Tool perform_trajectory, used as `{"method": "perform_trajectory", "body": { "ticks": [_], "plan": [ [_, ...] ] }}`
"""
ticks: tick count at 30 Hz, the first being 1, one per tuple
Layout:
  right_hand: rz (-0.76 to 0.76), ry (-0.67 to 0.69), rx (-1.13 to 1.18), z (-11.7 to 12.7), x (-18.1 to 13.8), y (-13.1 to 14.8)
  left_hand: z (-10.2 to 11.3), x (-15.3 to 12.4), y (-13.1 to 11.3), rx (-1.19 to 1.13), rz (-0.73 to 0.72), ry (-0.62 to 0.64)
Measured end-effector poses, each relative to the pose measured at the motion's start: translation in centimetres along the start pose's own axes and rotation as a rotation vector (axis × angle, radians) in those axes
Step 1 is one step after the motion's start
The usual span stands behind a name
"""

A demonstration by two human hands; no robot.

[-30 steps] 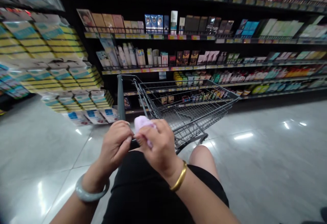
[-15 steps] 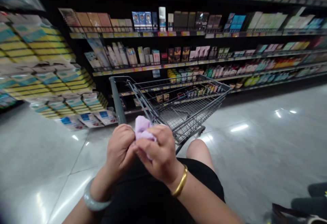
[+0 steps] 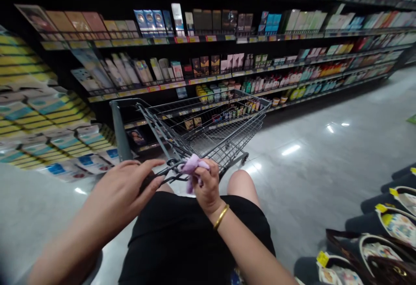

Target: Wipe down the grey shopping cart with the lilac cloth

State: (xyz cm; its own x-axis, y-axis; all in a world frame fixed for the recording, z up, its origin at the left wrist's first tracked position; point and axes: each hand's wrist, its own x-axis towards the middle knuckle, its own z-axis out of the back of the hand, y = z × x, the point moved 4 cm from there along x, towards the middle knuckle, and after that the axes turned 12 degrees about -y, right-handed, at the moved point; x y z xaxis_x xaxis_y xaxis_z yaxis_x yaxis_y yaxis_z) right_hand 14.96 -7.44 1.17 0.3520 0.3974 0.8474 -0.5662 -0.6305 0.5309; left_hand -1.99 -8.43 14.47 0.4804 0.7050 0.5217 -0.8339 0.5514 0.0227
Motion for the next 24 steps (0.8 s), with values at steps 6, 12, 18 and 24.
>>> {"method": "perform_trajectory", "body": {
  "ticks": [6, 12, 18, 24],
  "plan": [
    [0.173, 0.058, 0.095, -0.4, 1.0, 2.4, -1.3, 0.9, -1.5, 0.174, -0.064, 0.119],
    [-0.037, 0.019, -0.05, 0.3, -1.5, -3.5, -1.7, 0.5, -1.4, 0.231, -0.057, 0.072],
    [0.107, 0.059, 0.152, 0.0, 2.5, 2.1, -1.4, 0.9, -1.7, 0.216, -0.03, 0.121],
    [0.028, 0.047, 0.06, -0.3, 0.5, -2.7, -1.7, 0.8, -1.5, 0.231, 0.005, 0.096]
  ]
}}
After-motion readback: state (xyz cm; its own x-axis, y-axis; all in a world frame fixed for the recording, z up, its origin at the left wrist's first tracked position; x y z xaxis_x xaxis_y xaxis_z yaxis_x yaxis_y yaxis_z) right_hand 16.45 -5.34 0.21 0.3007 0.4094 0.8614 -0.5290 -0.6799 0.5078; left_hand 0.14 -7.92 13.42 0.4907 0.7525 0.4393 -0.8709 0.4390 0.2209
